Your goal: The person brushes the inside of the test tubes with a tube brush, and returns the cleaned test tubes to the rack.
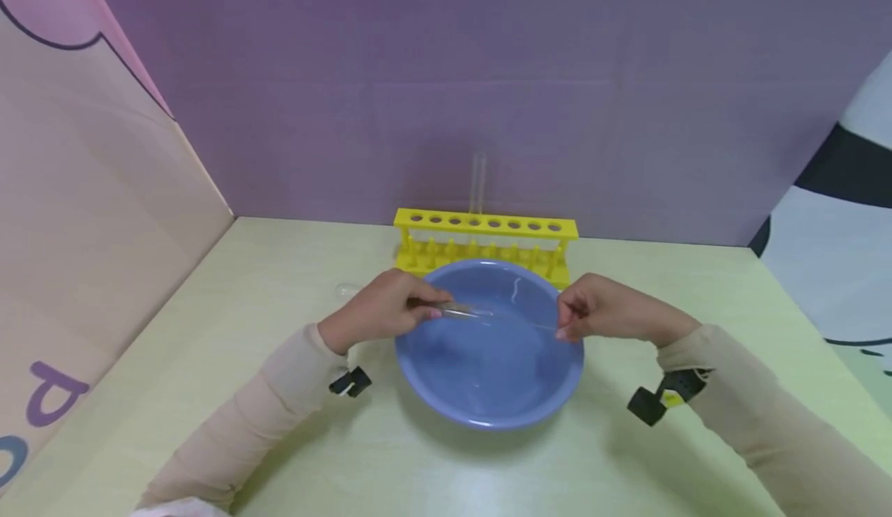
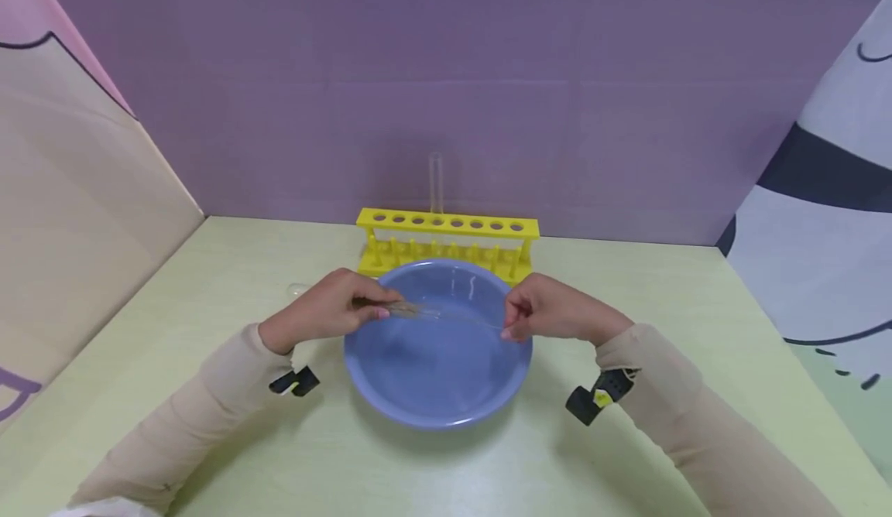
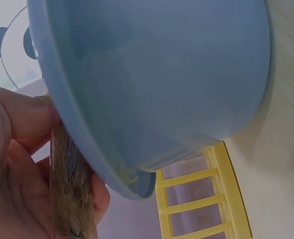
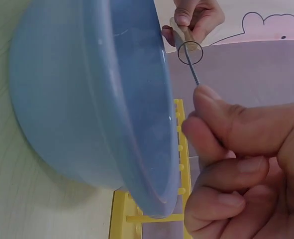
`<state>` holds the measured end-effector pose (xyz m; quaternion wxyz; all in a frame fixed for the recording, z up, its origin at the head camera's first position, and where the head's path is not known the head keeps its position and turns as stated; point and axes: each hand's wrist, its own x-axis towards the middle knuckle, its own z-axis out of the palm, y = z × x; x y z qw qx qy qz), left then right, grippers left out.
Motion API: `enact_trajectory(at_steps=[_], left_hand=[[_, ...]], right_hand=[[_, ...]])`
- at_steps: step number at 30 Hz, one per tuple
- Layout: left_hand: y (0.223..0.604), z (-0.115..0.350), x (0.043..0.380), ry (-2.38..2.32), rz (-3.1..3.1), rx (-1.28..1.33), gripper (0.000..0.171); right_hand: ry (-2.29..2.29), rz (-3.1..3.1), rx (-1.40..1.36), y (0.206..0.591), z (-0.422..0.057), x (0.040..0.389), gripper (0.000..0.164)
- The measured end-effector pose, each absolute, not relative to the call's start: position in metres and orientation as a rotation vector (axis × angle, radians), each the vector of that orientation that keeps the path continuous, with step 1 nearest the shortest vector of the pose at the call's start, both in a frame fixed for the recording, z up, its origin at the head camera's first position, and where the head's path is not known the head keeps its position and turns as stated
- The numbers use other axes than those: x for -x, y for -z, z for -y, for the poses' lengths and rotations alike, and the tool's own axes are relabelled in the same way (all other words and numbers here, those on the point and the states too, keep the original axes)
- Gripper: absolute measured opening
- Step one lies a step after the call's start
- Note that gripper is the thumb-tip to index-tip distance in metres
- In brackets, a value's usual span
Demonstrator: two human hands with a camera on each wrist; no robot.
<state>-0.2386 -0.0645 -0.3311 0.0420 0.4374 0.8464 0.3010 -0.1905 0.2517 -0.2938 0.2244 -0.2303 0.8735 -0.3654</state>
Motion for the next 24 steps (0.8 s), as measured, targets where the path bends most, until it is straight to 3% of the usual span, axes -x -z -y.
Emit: enact_trajectory(at_steps=[11, 24], left_hand=[[0.334, 0.060, 0.238, -0.908, -2.623, -1.353, 0.025], [0.332, 0.059, 0.235, -0.927, -2.586, -1.374, 0.024]], right_hand=[[1.012, -2.401, 0.521, 0.293, -0.247, 0.192, 0.014], [0.921, -2.534, 0.595, 0.292, -0.235, 0.190, 0.018]])
